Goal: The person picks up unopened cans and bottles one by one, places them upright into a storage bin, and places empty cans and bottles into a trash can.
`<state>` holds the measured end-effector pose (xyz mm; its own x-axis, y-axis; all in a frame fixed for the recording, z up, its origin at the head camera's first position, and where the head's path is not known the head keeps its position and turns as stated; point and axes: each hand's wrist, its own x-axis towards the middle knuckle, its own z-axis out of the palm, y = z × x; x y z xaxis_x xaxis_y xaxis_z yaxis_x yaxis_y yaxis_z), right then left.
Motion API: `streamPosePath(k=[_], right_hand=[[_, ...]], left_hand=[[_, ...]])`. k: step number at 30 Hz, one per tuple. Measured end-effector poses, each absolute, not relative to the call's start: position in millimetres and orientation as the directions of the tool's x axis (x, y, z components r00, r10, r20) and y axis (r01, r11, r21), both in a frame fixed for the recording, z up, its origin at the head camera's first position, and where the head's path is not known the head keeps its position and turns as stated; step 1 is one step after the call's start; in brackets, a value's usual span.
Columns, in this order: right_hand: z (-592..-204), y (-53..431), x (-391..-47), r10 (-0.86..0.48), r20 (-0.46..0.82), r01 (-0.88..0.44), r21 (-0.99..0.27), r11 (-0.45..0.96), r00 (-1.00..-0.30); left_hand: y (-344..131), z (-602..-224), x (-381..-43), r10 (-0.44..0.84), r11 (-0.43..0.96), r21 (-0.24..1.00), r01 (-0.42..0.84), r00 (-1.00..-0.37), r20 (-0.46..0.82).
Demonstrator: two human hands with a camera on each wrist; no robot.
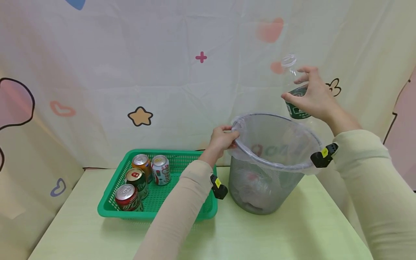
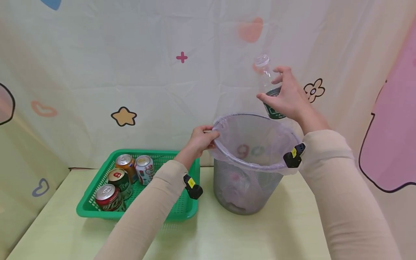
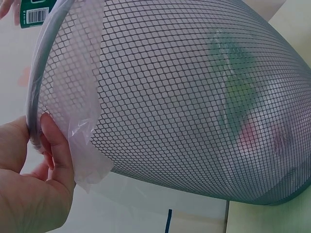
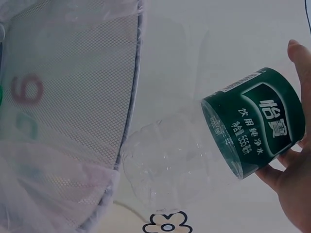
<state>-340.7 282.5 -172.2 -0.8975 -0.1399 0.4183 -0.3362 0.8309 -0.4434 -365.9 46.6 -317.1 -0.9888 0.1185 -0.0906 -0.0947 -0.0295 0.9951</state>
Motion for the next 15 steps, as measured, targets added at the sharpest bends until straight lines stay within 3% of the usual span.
streamPosePath(k=[15], right_hand=[[-181, 265, -345, -0.204, 0.386, -0.375, -0.442, 0.815, -0.9]], left_hand=[[44, -317, -366, 0.106, -0.034, 0.995, -0.094, -0.99, -0.09]])
